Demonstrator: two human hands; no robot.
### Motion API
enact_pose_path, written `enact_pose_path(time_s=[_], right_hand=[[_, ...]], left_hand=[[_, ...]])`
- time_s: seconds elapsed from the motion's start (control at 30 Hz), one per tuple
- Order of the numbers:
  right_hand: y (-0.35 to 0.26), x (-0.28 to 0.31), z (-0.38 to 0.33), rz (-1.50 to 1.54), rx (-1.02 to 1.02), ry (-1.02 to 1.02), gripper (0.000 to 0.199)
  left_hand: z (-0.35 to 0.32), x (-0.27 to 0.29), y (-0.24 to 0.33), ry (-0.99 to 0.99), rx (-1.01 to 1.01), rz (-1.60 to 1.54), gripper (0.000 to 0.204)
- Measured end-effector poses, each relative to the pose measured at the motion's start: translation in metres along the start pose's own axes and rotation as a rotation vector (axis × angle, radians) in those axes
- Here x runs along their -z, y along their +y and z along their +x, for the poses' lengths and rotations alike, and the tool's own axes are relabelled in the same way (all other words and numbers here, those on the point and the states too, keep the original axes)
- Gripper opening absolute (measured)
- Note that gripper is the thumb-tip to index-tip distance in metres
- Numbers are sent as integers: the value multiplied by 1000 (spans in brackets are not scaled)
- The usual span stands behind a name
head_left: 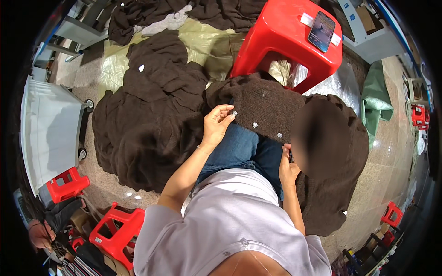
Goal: Attaching small white buttons or snaps to pieces of brown fabric.
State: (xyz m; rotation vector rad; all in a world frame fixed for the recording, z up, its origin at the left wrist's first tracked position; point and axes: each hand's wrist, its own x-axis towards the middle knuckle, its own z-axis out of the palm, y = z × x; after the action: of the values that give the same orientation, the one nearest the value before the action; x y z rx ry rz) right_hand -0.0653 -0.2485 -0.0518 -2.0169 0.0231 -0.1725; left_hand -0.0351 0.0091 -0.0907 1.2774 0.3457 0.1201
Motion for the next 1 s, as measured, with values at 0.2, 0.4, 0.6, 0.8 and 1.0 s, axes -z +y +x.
enact_pose_path(time_s=[0.2, 0.4, 0.6, 0.8, 1.0], right_hand=[[-10, -4, 5, -32, -24, -46, 10], [-22, -8, 8, -129, 22, -123, 18], [-22, -11, 8, 7, -150, -199, 42], [-21, -10, 5, -32, -199, -205, 41], [-23, -12, 9, 303, -469, -183, 41]], left_hand=[[-1, 0, 12, -34, 0, 21, 37], [-6, -4, 21, -64, -3, -73, 38], [-8, -5, 21, -50, -19, -85, 36], [-6, -6, 16, 2, -15, -54, 33], [3, 2, -4, 50, 79, -64, 23]])
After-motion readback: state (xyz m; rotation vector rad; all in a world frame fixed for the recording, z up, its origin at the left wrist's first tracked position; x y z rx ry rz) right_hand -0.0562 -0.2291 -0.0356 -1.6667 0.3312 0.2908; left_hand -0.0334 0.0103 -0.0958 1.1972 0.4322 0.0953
